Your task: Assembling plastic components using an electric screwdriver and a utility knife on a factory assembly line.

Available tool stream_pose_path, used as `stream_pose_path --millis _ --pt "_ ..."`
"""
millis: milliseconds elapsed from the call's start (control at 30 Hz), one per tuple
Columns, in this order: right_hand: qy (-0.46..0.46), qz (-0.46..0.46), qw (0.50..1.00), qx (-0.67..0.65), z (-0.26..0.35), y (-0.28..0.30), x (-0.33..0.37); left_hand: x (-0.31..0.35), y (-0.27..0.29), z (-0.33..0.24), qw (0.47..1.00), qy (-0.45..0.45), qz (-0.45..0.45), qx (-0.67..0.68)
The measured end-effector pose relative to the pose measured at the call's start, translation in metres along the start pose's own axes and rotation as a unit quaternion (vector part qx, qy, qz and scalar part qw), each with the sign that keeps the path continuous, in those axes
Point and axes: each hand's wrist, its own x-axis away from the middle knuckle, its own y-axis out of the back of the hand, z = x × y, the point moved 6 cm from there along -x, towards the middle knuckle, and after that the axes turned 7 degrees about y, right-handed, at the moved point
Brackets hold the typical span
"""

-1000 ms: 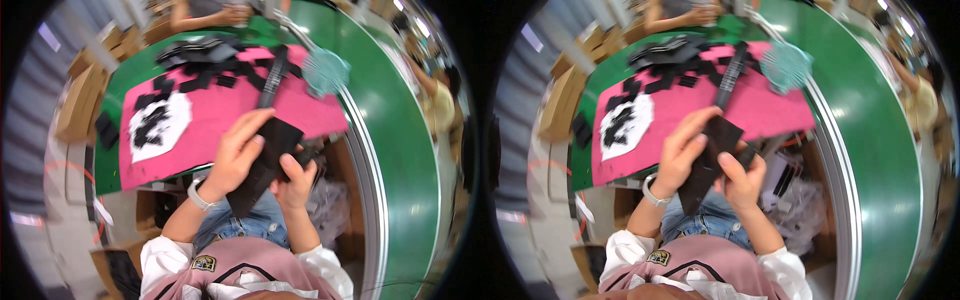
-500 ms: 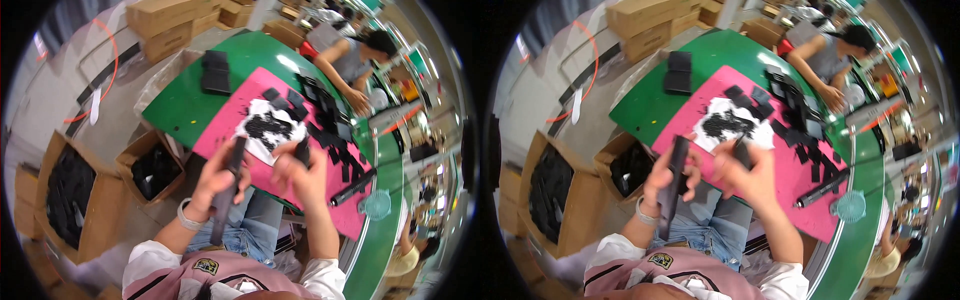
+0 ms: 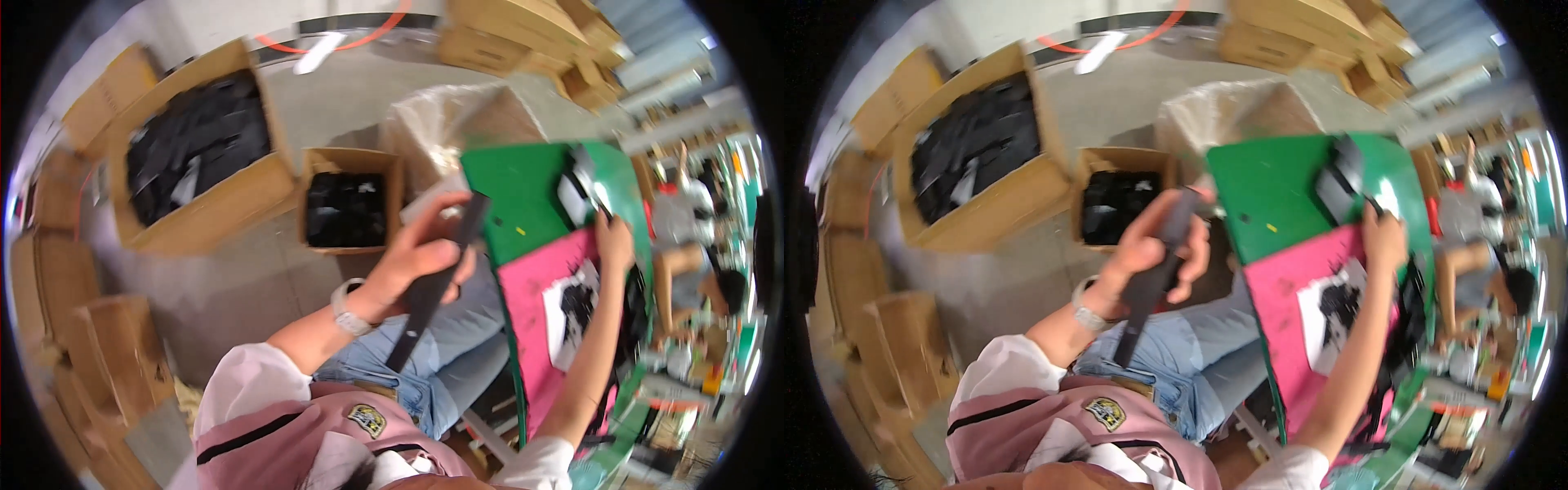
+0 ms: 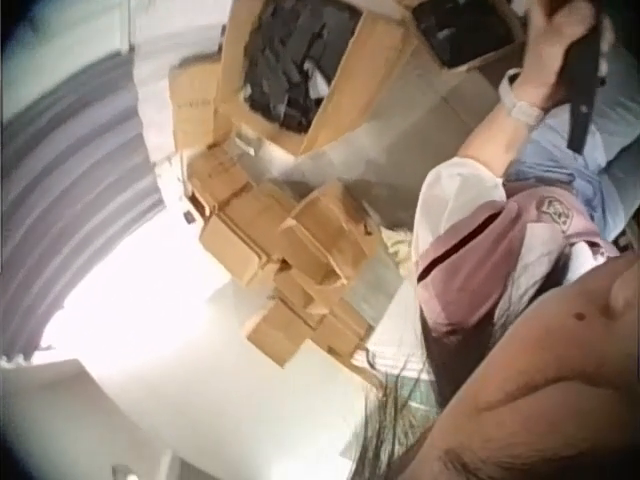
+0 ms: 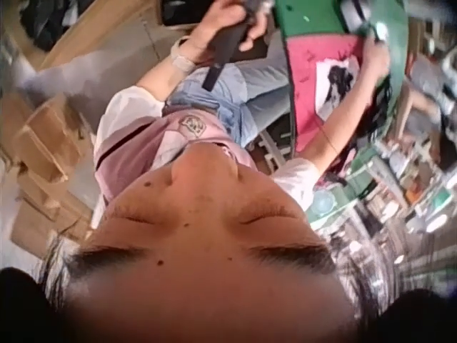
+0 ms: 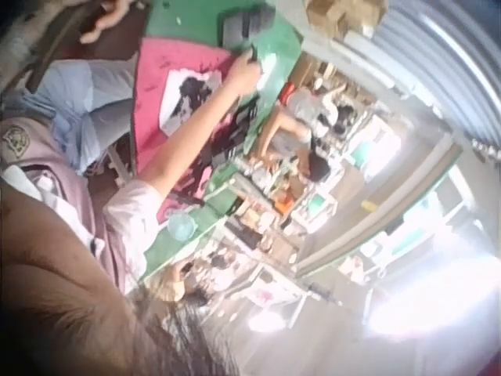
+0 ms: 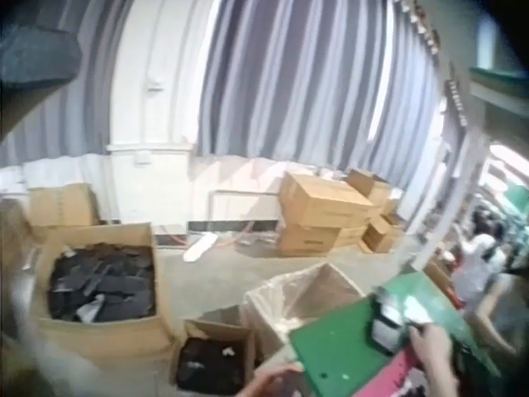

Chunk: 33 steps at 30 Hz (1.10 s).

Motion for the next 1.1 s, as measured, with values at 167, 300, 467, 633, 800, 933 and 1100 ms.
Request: stream_pose_path --millis 167,300,467,633,800,933,1100 --pt "0.126 -0.19 0.974 0.017 -0.022 0.045 0.036 0.021 0.045 0.018 0.984 0.035 -0.067 0.16" --pt "0.216 -0.198 0.947 -0.133 -0.012 0.076 0.084 0.076 0.166 -0.013 0.94 -0.053 -0.289 0.176" --pt "0.2 -0.147 0.924 -0.291 0.001 0.093 0.151 0.165 0.335 -0.157 0.701 -0.354 -0.618 -0.011" --pt "0.17 -0.096 0.924 -0.328 -0.016 0.095 0.203 0.252 0.406 -0.256 0.34 -0.25 -0.833 -0.358" --pt "0.13 -0.125 0.921 -0.345 -0.027 0.078 0.231 0.304 0.517 -0.239 0.268 0.177 -0.507 -0.8" --pt "0.094 -0.142 0.952 -0.252 -0.032 0.075 0.256 0.298 0.52 -0.188 0.164 0.17 -0.568 -0.788" --pt "0.09 -0.222 0.952 -0.189 -0.067 0.076 0.312 0.139 0.36 -0.156 0.374 -0.165 -0.453 -0.792"
